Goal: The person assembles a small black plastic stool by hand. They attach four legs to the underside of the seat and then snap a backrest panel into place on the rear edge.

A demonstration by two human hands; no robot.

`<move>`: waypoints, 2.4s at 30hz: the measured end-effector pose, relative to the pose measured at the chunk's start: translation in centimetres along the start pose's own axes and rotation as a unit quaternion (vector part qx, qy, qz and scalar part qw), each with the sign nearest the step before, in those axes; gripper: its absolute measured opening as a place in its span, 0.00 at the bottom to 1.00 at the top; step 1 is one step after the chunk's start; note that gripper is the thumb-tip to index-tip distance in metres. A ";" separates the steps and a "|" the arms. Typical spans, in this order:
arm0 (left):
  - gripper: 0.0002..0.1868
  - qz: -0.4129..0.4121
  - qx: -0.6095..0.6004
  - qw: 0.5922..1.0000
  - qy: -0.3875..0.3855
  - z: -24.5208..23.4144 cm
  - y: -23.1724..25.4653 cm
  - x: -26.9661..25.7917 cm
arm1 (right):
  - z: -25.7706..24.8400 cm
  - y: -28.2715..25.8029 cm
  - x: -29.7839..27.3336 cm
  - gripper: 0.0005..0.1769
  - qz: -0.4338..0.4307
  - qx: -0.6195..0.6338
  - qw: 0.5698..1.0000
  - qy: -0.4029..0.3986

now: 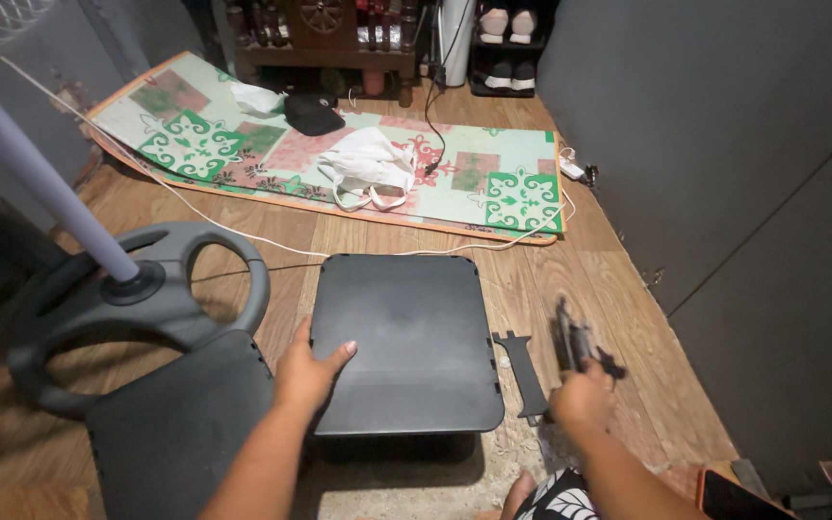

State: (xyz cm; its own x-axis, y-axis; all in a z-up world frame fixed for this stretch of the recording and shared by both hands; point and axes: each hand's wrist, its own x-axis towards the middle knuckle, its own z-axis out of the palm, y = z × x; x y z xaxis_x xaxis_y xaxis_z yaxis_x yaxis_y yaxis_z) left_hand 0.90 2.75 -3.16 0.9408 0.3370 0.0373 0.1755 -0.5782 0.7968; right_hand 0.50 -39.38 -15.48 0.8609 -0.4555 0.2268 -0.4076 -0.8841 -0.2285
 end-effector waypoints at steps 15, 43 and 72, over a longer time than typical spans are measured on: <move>0.48 0.003 -0.022 1.000 -0.002 0.0 -0.2 0.2 | 7.0 0.5 0.1 0.08 -0.053 0.047 0.958 -0.277; 0.52 0.020 -0.010 1.000 0.010 0.7 -1.1 -0.7 | -5.6 -0.9 -0.4 0.27 0.097 0.816 0.548 -0.159; 0.50 0.016 -0.042 0.999 0.002 0.5 -0.9 0.5 | -7.3 -10.4 1.3 0.05 -0.020 0.916 0.379 -0.129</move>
State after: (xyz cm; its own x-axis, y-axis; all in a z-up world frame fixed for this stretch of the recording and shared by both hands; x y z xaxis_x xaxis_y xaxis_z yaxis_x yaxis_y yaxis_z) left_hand 1.40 3.05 -4.16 0.9445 0.3218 0.0666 0.1192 -0.5244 0.8431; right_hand 3.60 -31.54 -5.94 0.9525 -0.2118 0.2189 0.3002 0.7747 -0.5565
